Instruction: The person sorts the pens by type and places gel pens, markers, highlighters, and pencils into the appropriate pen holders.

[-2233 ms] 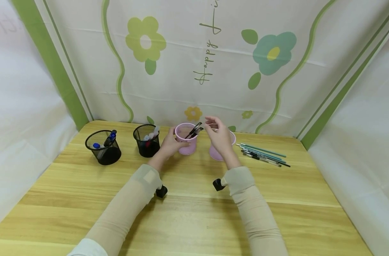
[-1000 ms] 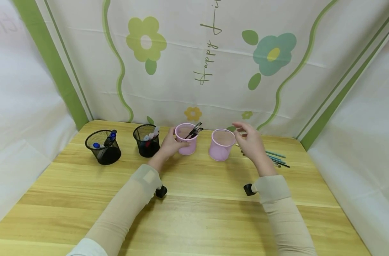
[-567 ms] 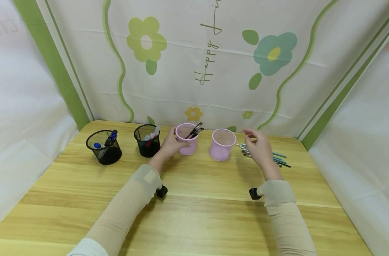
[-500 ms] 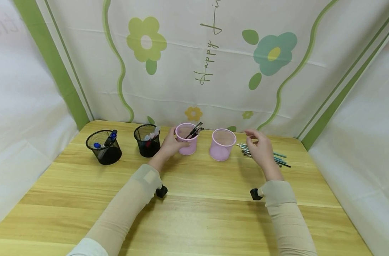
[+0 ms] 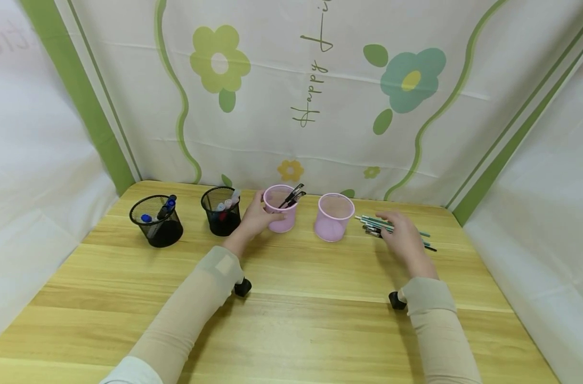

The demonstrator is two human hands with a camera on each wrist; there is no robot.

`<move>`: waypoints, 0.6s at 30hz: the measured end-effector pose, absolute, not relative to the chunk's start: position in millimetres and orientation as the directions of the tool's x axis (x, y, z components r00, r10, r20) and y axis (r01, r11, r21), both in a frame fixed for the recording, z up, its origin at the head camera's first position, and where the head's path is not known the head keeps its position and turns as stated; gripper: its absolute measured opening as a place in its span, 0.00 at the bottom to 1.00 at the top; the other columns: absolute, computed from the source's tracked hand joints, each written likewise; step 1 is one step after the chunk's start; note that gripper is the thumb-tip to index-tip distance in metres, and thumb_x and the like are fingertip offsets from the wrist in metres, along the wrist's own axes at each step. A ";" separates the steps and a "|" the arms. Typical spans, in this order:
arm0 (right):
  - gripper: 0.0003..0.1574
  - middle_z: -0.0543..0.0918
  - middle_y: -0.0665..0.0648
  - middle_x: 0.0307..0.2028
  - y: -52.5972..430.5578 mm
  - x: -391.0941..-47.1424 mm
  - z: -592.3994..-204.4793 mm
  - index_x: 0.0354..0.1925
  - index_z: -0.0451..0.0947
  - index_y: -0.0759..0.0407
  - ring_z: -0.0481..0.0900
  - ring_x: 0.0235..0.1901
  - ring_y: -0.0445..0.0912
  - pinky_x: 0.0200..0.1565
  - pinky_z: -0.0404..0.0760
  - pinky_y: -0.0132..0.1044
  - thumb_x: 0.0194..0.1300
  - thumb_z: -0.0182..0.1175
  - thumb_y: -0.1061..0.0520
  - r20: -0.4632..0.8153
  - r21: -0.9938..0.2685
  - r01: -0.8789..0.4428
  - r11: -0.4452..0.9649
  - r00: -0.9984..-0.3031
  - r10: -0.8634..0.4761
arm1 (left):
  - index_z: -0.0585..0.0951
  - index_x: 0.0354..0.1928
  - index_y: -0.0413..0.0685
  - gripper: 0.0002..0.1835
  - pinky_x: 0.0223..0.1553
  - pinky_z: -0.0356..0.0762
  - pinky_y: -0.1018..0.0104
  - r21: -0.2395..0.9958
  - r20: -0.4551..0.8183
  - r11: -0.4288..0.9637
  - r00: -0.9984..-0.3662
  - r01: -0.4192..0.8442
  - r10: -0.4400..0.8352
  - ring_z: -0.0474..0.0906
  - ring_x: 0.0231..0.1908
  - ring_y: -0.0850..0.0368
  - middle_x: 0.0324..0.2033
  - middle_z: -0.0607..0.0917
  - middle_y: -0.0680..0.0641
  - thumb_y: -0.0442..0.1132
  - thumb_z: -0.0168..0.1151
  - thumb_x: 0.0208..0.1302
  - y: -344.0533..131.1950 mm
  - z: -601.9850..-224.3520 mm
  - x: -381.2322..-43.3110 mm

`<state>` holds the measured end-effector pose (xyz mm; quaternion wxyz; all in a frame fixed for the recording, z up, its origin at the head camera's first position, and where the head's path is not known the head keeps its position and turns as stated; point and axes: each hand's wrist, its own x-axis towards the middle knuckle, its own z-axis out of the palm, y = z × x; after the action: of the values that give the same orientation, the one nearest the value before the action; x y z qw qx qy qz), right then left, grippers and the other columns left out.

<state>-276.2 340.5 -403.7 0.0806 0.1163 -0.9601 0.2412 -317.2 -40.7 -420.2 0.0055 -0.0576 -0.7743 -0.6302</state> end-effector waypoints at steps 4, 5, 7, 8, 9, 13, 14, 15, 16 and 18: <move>0.27 0.73 0.75 0.62 349.6 -276.9 -409.3 0.67 0.74 0.65 0.71 0.59 0.71 0.58 0.70 0.71 0.71 0.57 0.67 0.162 -0.404 -0.250 0.880 -0.966 -0.200 | 0.60 0.74 0.40 0.48 0.67 0.70 0.50 0.974 0.080 0.207 -0.994 0.095 0.079 0.67 0.69 0.39 0.70 0.68 0.33 0.30 0.78 0.55 -40.6 -420.1 -317.3; 0.28 0.73 0.76 0.62 352.0 -277.0 -410.2 0.67 0.74 0.65 0.71 0.60 0.72 0.59 0.69 0.72 0.70 0.57 0.67 0.150 -0.394 -0.247 0.886 -0.968 -0.203 | 0.60 0.74 0.40 0.48 0.67 0.70 0.50 0.974 0.080 0.207 -0.994 0.095 0.080 0.67 0.69 0.39 0.70 0.68 0.33 0.30 0.78 0.55 -40.5 -420.0 -317.4; 0.29 0.74 0.76 0.61 355.6 -276.6 -411.7 0.67 0.73 0.65 0.70 0.60 0.73 0.59 0.68 0.73 0.69 0.58 0.68 0.130 -0.376 -0.246 0.893 -0.969 -0.212 | 0.60 0.74 0.39 0.48 0.68 0.70 0.50 0.973 0.083 0.207 -0.993 0.098 0.080 0.66 0.69 0.38 0.70 0.68 0.33 0.30 0.78 0.55 -40.4 -420.1 -317.7; 0.30 0.73 0.77 0.61 357.2 -276.3 -412.4 0.68 0.72 0.66 0.70 0.60 0.74 0.59 0.67 0.73 0.69 0.57 0.68 0.120 -0.369 -0.249 0.896 -0.968 -0.219 | 0.60 0.74 0.39 0.48 0.68 0.69 0.50 0.973 0.083 0.207 -0.993 0.098 0.081 0.66 0.69 0.38 0.70 0.68 0.33 0.30 0.78 0.55 -40.4 -420.2 -317.7; 0.30 0.74 0.77 0.61 358.9 -276.0 -413.4 0.68 0.72 0.67 0.70 0.60 0.74 0.59 0.67 0.73 0.68 0.58 0.69 0.113 -0.361 -0.251 0.898 -0.968 -0.225 | 0.60 0.74 0.39 0.48 0.68 0.69 0.50 0.973 0.084 0.207 -0.993 0.100 0.082 0.66 0.69 0.38 0.70 0.68 0.33 0.31 0.78 0.55 -40.5 -420.5 -317.8; 0.31 0.74 0.79 0.59 364.1 -275.4 -417.5 0.67 0.72 0.69 0.70 0.59 0.75 0.59 0.67 0.73 0.67 0.58 0.70 0.105 -0.340 -0.265 0.902 -0.964 -0.243 | 0.60 0.74 0.40 0.48 0.68 0.69 0.49 0.974 0.083 0.203 -0.993 0.099 0.085 0.66 0.70 0.38 0.71 0.67 0.33 0.30 0.78 0.55 -40.8 -420.7 -317.4; 0.30 0.74 0.79 0.59 364.9 -275.3 -418.5 0.67 0.72 0.69 0.70 0.59 0.76 0.59 0.68 0.73 0.67 0.58 0.70 0.105 -0.332 -0.268 0.904 -0.963 -0.247 | 0.60 0.74 0.40 0.48 0.68 0.69 0.49 0.974 0.083 0.203 -0.993 0.099 0.086 0.66 0.70 0.38 0.71 0.67 0.33 0.30 0.78 0.55 -40.9 -420.7 -317.2; 0.29 0.75 0.79 0.58 365.6 -275.3 -419.4 0.66 0.73 0.69 0.71 0.58 0.75 0.59 0.68 0.73 0.67 0.58 0.69 0.105 -0.322 -0.271 0.907 -0.963 -0.250 | 0.60 0.74 0.40 0.48 0.68 0.69 0.49 0.974 0.083 0.202 -0.993 0.099 0.087 0.66 0.70 0.38 0.71 0.67 0.33 0.29 0.78 0.55 -40.8 -420.7 -317.2; 0.28 0.75 0.79 0.58 366.2 -275.4 -420.1 0.66 0.74 0.69 0.71 0.58 0.75 0.58 0.68 0.73 0.68 0.58 0.69 0.101 -0.313 -0.271 0.910 -0.962 -0.252 | 0.60 0.74 0.39 0.48 0.68 0.69 0.49 0.975 0.083 0.199 -0.993 0.099 0.087 0.66 0.70 0.37 0.71 0.67 0.33 0.29 0.78 0.55 -40.7 -420.4 -317.1; 0.27 0.76 0.79 0.57 367.7 -276.0 -421.7 0.65 0.75 0.68 0.73 0.57 0.75 0.57 0.70 0.73 0.68 0.58 0.69 0.092 -0.295 -0.271 0.916 -0.962 -0.255 | 0.60 0.74 0.39 0.48 0.68 0.69 0.49 0.975 0.085 0.197 -0.993 0.100 0.086 0.66 0.70 0.37 0.71 0.67 0.33 0.29 0.78 0.55 -40.7 -420.2 -317.1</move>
<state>-276.0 367.7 -421.7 0.0257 0.1346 -0.9785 0.1544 -317.1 -40.7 -420.2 0.0055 -0.0603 -0.7735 -0.6309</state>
